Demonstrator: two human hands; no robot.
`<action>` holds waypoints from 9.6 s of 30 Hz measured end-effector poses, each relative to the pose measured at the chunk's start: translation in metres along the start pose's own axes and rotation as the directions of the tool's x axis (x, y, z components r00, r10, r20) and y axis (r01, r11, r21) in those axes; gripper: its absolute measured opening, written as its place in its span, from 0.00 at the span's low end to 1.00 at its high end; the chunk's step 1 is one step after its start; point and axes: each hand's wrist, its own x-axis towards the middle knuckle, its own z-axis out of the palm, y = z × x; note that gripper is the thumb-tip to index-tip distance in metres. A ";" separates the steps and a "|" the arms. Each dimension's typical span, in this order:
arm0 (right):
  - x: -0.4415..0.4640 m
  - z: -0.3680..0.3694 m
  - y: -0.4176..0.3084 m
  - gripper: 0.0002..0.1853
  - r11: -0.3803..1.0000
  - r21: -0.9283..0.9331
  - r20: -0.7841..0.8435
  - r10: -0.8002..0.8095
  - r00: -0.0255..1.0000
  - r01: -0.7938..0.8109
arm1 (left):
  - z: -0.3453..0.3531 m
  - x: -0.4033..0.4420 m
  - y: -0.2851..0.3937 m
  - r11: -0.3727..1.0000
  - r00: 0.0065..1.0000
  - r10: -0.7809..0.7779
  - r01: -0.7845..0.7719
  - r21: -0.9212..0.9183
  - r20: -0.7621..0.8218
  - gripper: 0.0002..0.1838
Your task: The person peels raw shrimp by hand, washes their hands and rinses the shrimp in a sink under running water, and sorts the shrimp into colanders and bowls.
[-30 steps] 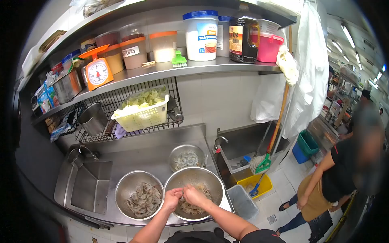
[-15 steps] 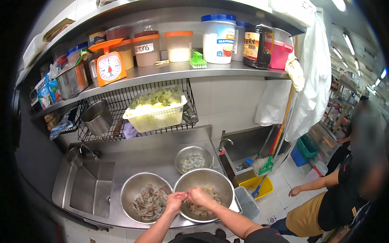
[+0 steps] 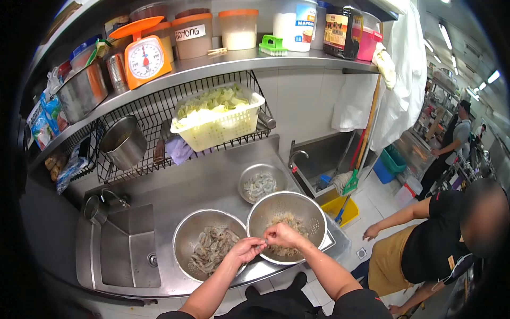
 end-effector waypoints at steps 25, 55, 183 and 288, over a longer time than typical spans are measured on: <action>-0.003 0.036 -0.009 0.13 0.829 0.553 -0.420 0.368 0.830 -0.087 | 0.045 0.015 -0.012 0.597 0.651 0.740 -0.520 0.611 -0.168 0.06; 0.123 -0.038 0.012 0.09 0.974 -0.189 -0.623 -0.215 0.752 0.121 | -0.021 -0.113 0.058 -0.160 0.132 0.984 0.391 0.906 0.117 0.18; 0.540 0.503 -0.382 0.26 0.597 0.527 0.483 0.375 0.791 -0.605 | -0.557 -0.441 0.255 0.853 0.457 0.342 -0.517 0.068 -0.821 0.20; 0.492 0.537 -0.285 0.18 0.737 0.675 -0.194 0.149 0.970 0.022 | -0.432 -0.289 0.399 0.844 0.757 0.435 -0.531 -0.071 -0.487 0.09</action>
